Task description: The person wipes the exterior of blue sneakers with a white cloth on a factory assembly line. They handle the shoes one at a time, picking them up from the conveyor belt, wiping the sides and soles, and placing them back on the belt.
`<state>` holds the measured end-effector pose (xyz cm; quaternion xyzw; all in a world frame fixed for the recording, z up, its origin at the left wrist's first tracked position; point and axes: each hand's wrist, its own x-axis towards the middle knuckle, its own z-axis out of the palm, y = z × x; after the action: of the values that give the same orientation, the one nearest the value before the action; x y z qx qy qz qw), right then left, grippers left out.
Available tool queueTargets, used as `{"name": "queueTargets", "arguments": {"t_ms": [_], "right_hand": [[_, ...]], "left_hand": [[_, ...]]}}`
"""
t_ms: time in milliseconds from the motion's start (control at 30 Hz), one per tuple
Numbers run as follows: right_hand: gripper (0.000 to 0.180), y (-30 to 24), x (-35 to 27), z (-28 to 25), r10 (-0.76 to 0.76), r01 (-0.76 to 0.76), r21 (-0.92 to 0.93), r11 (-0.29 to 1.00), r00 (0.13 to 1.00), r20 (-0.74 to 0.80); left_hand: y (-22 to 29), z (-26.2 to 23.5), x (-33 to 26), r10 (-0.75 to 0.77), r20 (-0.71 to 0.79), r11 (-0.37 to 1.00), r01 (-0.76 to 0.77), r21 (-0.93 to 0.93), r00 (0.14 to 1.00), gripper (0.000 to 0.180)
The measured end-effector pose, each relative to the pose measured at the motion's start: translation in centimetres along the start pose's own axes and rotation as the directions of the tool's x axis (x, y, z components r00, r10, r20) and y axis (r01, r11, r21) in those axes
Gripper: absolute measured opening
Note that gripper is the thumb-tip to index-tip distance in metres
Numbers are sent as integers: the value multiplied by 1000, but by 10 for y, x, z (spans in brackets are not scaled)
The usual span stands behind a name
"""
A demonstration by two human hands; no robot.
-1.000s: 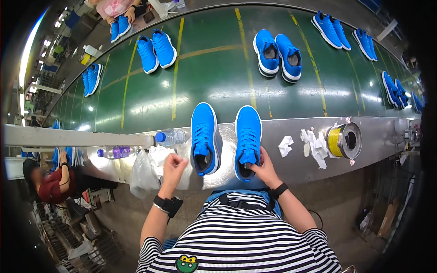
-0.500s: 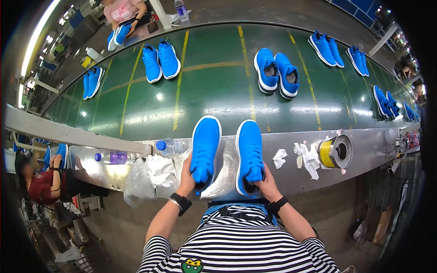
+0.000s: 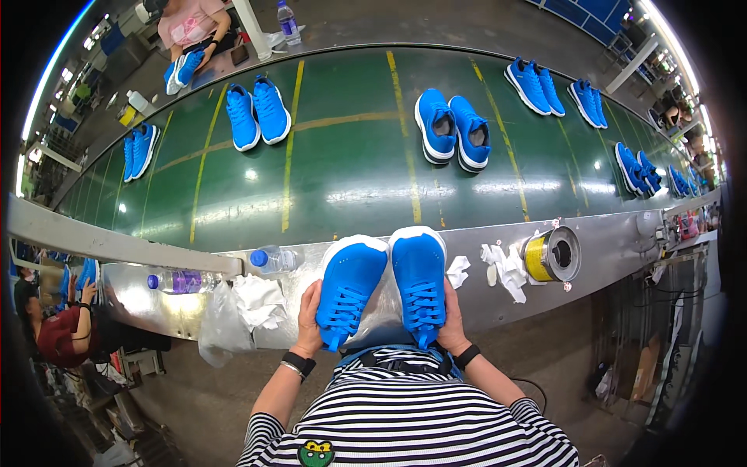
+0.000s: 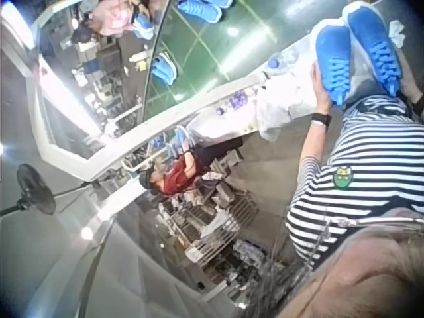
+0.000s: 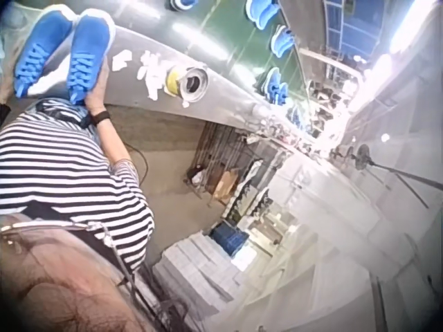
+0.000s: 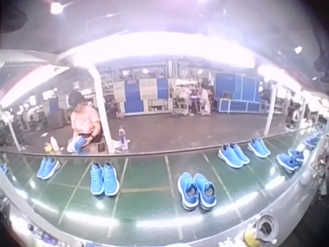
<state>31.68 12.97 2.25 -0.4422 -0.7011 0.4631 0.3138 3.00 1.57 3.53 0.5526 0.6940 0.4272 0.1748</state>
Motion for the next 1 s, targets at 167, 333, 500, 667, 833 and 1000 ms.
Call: {"name": "queueTargets", "arguments": {"t_ms": [167, 333, 500, 667, 833, 1000], "right_hand": [[67, 10, -4, 4, -14, 14, 38, 999, 1000, -25], [69, 11, -6, 0, 14, -14, 24, 1000, 1000, -19], [70, -11, 16, -4, 235, -290, 426, 857, 956, 179], [58, -47, 69, -3, 473, -638, 530, 559, 770, 428], [49, -61, 95, 1, 616, -756, 427, 496, 653, 441], [42, -50, 107, 7, 652, -787, 473, 395, 603, 460]], "left_hand": [[-11, -1, -4, 8, 3, 1000, -8, -9, 1000, 60], [3, -8, 1, -17, 48, 1000, 17, -2, 999, 62], [-11, -2, 6, -226, 253, 911, 296, -288, 941, 70], [14, -11, 60, -471, 616, 289, 771, -568, 631, 69], [25, -8, 88, -508, 593, 250, 766, -592, 624, 58], [31, -14, 102, -571, 645, 139, 834, -533, 508, 53]]}}
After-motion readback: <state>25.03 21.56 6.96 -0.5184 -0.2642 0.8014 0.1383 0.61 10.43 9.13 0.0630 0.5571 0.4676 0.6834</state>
